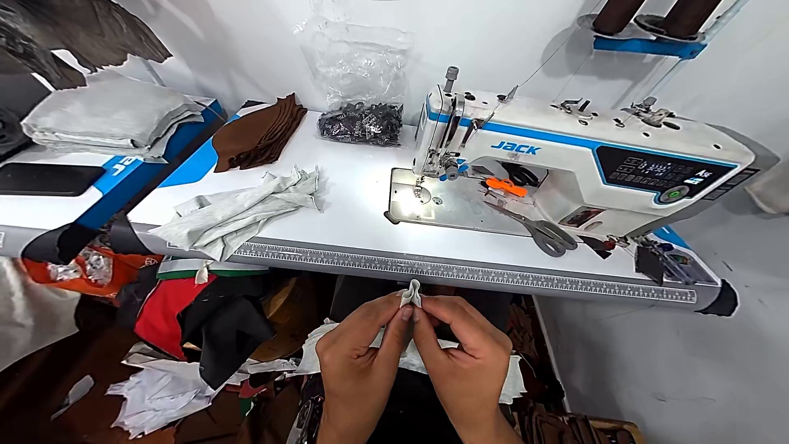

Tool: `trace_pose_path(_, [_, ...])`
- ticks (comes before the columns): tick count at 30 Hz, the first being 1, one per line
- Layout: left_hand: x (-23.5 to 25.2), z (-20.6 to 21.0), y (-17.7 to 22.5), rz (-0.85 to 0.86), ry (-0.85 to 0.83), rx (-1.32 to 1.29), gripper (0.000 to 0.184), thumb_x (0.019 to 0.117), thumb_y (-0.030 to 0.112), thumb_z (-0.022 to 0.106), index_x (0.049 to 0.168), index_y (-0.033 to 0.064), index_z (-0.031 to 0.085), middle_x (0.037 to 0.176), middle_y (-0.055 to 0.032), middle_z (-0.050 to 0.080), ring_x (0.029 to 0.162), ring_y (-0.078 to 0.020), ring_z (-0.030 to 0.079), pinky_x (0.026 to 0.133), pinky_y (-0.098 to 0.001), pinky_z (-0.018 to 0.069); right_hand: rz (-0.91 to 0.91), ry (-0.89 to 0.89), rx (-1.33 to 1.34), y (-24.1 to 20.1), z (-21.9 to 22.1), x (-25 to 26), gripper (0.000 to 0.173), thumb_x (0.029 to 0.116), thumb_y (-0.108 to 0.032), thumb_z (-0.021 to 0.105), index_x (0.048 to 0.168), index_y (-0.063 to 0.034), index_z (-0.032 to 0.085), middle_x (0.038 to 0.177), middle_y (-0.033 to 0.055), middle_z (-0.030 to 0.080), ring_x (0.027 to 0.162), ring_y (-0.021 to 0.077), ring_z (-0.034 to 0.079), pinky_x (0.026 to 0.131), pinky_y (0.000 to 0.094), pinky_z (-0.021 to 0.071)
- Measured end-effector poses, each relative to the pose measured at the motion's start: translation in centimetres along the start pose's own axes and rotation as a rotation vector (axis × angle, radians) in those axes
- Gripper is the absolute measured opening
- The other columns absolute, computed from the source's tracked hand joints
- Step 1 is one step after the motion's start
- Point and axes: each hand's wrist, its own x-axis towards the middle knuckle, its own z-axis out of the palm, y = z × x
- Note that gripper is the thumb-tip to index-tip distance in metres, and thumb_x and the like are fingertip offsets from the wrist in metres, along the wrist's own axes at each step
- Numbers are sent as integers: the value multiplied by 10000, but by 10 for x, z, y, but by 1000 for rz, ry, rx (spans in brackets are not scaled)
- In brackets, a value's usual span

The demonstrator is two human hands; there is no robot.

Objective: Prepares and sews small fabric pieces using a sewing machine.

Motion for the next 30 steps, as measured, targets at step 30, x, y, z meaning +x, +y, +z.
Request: trace_pose_path(30, [18,-14,-10,-332,-236,-377,133,952,178,731,978,71,805,856,-38,760,734,-69,700,687,-200,593,150,-654,92,7,-48,72,339,889,-415,792,1160,-213,757,922,-78,686,781,40,650,603,190,554])
